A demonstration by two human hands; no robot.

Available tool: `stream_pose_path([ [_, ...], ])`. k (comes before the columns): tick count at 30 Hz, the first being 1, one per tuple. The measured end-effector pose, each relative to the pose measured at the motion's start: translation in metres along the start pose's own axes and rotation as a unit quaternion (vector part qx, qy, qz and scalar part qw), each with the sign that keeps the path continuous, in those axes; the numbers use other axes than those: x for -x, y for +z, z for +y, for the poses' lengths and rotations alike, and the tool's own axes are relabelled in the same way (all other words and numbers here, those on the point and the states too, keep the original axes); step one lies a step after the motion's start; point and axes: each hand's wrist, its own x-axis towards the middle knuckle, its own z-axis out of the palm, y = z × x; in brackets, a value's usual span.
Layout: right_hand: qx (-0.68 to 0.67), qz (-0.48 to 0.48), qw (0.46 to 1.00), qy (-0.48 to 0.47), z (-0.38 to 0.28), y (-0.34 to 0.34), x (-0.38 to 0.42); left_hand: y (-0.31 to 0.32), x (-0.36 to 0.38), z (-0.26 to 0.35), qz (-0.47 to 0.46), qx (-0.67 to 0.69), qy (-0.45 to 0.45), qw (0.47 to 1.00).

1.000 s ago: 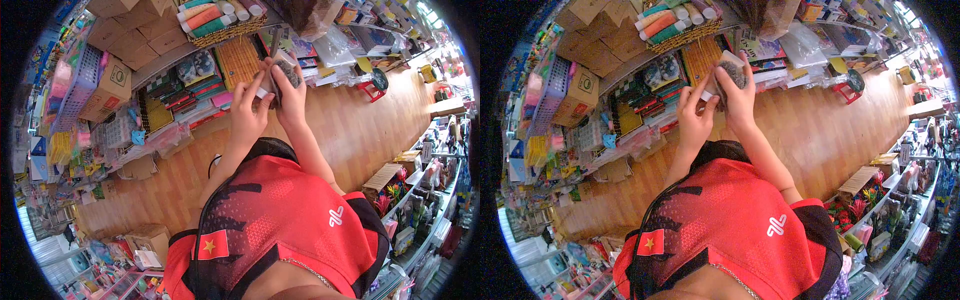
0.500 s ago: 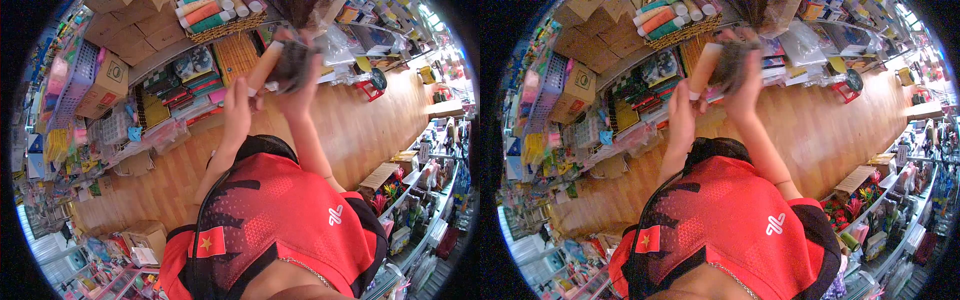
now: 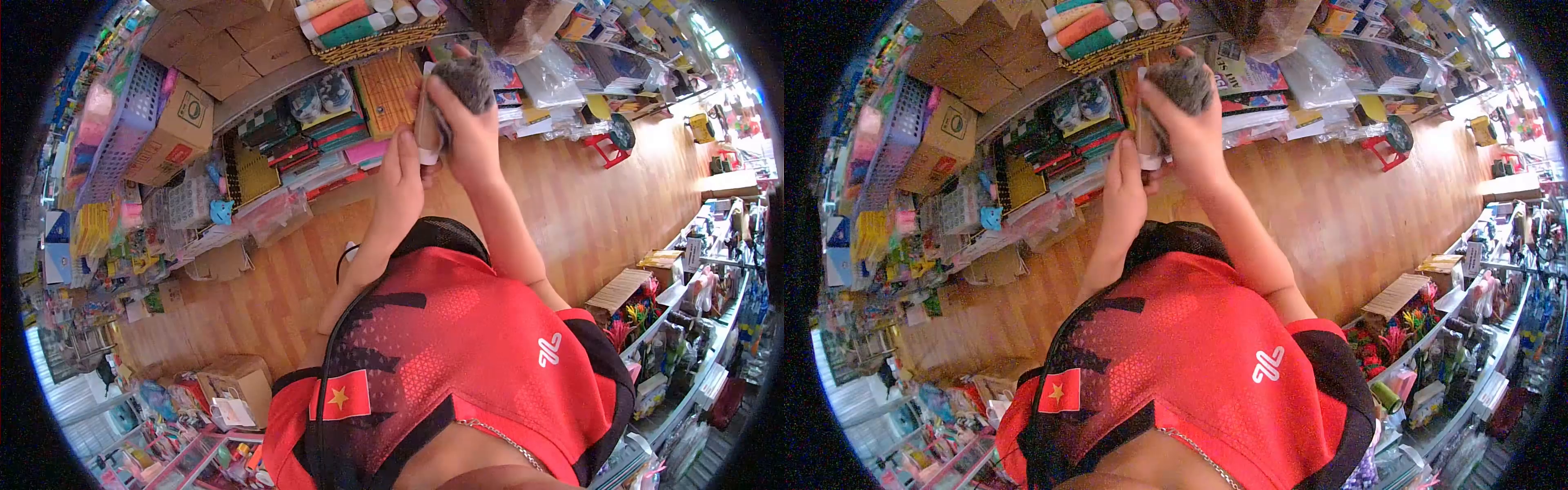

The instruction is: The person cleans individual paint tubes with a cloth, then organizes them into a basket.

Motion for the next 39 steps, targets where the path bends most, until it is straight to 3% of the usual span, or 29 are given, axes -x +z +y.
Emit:
stream_pose_path([
  [1, 0.001, 0.0, 1.0, -0.001, 0.004, -0.005, -0.006, 0.001, 0.0, -0.004, -0.034, 0.057, -0.034, 0.997],
  [3, 0.014, 0.018, 1.0, 0.002, 0.009, -0.011, -0.016, 0.001, 0.001, -0.001, -0.027, 0.047, -0.035, 0.998],
  [6, 0.036, 0.082, 0.995, -0.038, -0.008, -0.029, -0.043, -0.005, 0.007, -0.013, -0.051, -0.041, -0.013, 0.998],
  [8, 0.011, 0.121, 0.992, -0.042, -0.016, -0.035, -0.048, -0.007, 0.009, -0.018, -0.069, 0.095, -0.062, 0.991],
  [10, 0.002, 0.064, 0.996, -0.064, -0.019, -0.038, -0.046, -0.008, 0.002, -0.012, -0.033, 0.115, -0.067, 0.991],
  [11, -0.005, 0.026, 0.999, -0.032, -0.013, -0.038, -0.037, -0.01, -0.003, -0.009, 0.005, 0.136, -0.073, 0.988],
  [12, -0.01, -0.014, 1.0, 0.001, -0.002, -0.035, -0.022, -0.017, -0.01, -0.013, -0.027, 0.162, -0.057, 0.985],
  [13, -0.046, -0.007, 0.993, 0.112, 0.005, -0.026, 0.0, -0.013, -0.013, -0.012, -0.027, 0.166, -0.051, 0.984],
  [14, -0.008, -0.087, 0.995, 0.057, 0.036, -0.034, 0.011, -0.01, -0.016, -0.01, 0.007, 0.097, -0.042, 0.994],
  [16, -0.032, -0.118, 0.991, 0.052, 0.038, -0.009, 0.039, -0.017, -0.022, -0.022, 0.024, -0.1, -0.048, 0.994],
  [17, -0.13, -0.106, 0.981, 0.094, 0.04, -0.006, 0.045, -0.016, -0.022, -0.023, 0.026, -0.101, -0.046, 0.993],
  [19, -0.107, -0.055, 0.989, 0.082, 0.033, -0.005, 0.044, -0.011, -0.018, -0.027, 0.049, -0.244, 0.17, 0.954],
  [20, -0.107, -0.056, 0.989, 0.082, 0.03, -0.005, 0.042, -0.01, -0.022, -0.034, 0.03, -0.206, 0.108, 0.972],
  [21, -0.071, -0.053, 0.993, 0.078, 0.026, -0.007, 0.04, -0.011, -0.023, -0.04, 0.03, -0.205, 0.11, 0.972],
  [23, -0.034, -0.048, 0.996, 0.071, 0.021, -0.013, 0.035, -0.01, -0.023, -0.039, -0.028, -0.081, -0.013, 0.996],
  [27, 0.004, -0.011, 0.993, 0.12, 0.012, -0.019, 0.025, -0.004, -0.019, -0.036, -0.028, -0.158, 0.04, 0.986],
  [29, 0.005, -0.005, 0.991, 0.133, 0.01, -0.018, 0.021, -0.001, -0.014, -0.011, -0.019, -0.061, -0.012, 0.998],
  [30, 0.003, 0.007, 0.993, 0.122, 0.009, -0.02, 0.018, -0.005, -0.014, -0.024, -0.019, -0.062, -0.011, 0.998],
  [31, 0.003, 0.019, 0.994, 0.112, 0.007, -0.023, 0.016, -0.011, -0.014, -0.048, 0.018, -0.157, 0.063, 0.985],
  [32, 0.063, 0.063, 0.993, 0.079, 0.004, -0.03, 0.01, -0.016, -0.014, -0.061, 0.055, -0.249, 0.136, 0.957],
  [33, 0.121, 0.106, 0.986, 0.046, 0.001, -0.038, 0.003, -0.019, -0.011, -0.044, 0.056, -0.249, 0.136, 0.957],
  [35, 0.16, 0.06, 0.985, 0.021, -0.001, -0.062, -0.009, -0.026, -0.007, -0.006, 0.0, -0.017, -0.052, 0.999],
  [37, 0.235, -0.031, 0.971, -0.03, 0.0, -0.08, -0.014, -0.031, -0.01, -0.002, 0.026, -0.014, -0.063, 0.998],
  [38, 0.353, -0.083, 0.926, -0.102, -0.005, -0.073, -0.013, -0.032, -0.014, 0.002, 0.031, 0.018, -0.055, 0.998],
  [39, 0.358, -0.075, 0.921, -0.133, -0.005, -0.06, -0.006, -0.032, -0.016, 0.005, 0.037, 0.051, -0.048, 0.997],
])
